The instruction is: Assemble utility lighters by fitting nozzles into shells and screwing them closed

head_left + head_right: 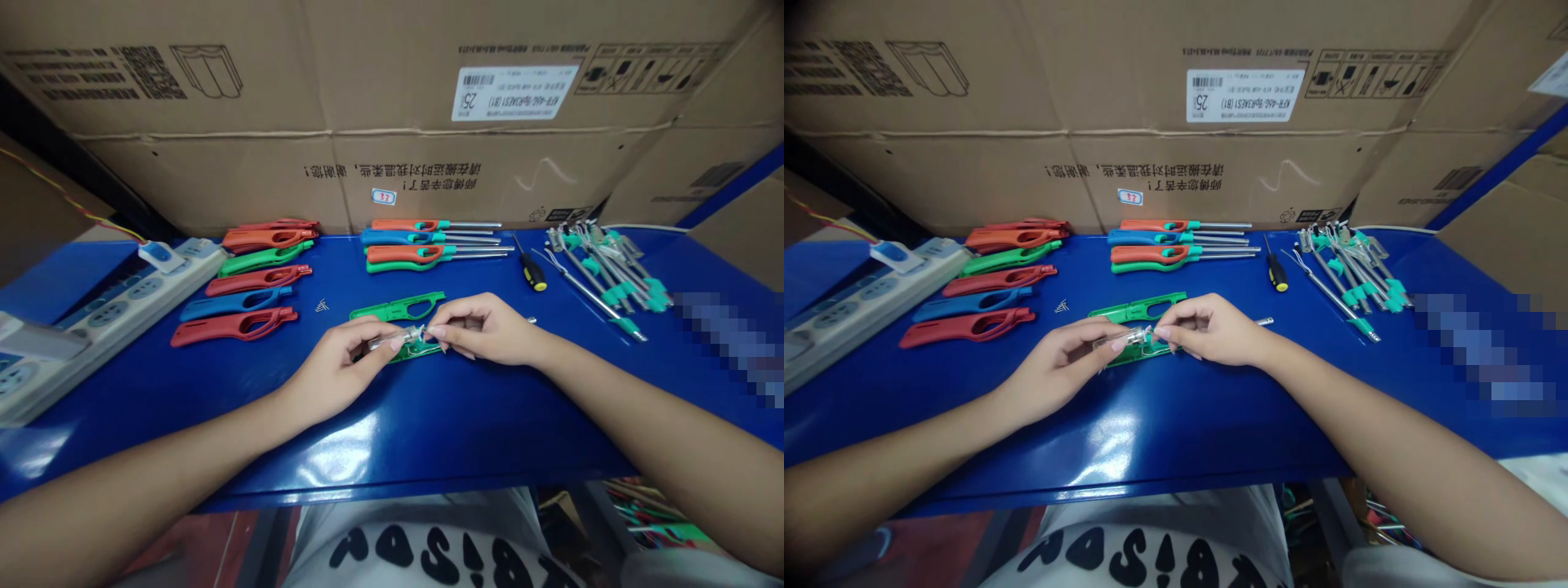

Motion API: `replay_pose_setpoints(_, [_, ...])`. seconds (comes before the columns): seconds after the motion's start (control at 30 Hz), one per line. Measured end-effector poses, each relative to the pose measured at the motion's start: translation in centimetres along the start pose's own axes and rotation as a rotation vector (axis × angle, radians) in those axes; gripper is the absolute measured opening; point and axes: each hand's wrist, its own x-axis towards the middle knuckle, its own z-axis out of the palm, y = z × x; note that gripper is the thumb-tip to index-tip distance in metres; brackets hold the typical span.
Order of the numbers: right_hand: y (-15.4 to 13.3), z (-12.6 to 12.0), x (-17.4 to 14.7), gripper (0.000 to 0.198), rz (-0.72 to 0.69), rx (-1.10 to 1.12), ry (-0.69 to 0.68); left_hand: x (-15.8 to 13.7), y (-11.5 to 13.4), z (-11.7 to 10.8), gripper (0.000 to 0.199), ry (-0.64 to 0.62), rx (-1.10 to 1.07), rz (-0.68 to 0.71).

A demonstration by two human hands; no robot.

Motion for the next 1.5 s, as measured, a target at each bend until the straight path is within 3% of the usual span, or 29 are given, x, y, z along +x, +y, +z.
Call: replay_pose_setpoints(1.5, [-0.14, -0.01, 0.18, 0.029, -0.002, -0.052, 0.028, 0.04, -0.20, -0.03, 0.024, -0.022, 0.034, -0.014])
